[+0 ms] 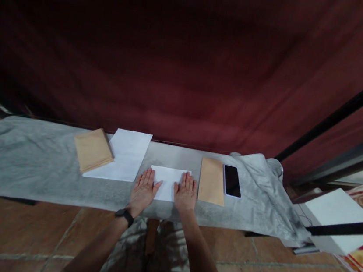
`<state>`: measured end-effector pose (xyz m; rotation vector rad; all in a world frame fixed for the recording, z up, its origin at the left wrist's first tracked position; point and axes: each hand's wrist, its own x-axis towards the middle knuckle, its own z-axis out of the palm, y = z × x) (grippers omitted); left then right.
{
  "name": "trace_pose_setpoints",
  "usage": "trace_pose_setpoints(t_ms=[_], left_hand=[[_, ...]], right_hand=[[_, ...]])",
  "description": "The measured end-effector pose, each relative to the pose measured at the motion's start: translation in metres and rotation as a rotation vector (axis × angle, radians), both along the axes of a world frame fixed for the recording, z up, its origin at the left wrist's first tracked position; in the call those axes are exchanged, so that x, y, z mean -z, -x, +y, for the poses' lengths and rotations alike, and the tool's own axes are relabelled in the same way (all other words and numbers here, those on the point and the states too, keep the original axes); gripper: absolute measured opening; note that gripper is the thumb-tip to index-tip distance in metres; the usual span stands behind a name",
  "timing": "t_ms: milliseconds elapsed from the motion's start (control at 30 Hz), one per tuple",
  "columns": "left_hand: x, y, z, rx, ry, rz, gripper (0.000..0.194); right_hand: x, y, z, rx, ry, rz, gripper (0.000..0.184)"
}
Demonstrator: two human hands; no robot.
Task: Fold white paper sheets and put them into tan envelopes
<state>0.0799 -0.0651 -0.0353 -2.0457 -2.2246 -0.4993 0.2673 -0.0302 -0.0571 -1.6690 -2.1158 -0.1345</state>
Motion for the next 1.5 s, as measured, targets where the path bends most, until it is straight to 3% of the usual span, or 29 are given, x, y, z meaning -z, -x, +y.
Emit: trace_pose_setpoints(t_ms=[300, 500, 600, 767, 967, 1200, 1500], left_hand=[[-0.006, 0.003, -0.017, -0.033, -0.007, -0.011, 0.061], [-0.014, -0.007, -0.036, 0.398, 0.029, -0.011, 0.056], [-0.013, -0.009, -0.041, 0.488, 0.073, 0.001, 0.057], [-0.011, -0.011, -0.044, 0.487, 0.078, 0.005, 0.057], [-0.009, -0.011, -0.045, 0.495, 0.083, 0.004, 0.058], [-0.009, -0.010, -0.047, 0.458, 0.070, -0.022, 0.057], [-0.003, 0.010, -0.066, 0.248, -0.008, -0.012, 0.067]], right_hand=[[0.000, -0.002, -0.001, -0.011, -0.039, -0.023, 0.060], [-0.004, -0.006, -0.003, -0.048, 0.008, -0.059, 0.060], [-0.005, -0.008, -0.002, -0.064, 0.017, -0.056, 0.060], [-0.008, -0.004, -0.010, -0.080, 0.040, 0.000, 0.057], [-0.011, 0.011, -0.042, -0.268, 0.159, -0.086, 0.052], [-0.010, 0.006, -0.052, -0.243, 0.063, -0.116, 0.051], [0.000, -0.007, -0.060, -0.128, -0.053, -0.051, 0.057]])
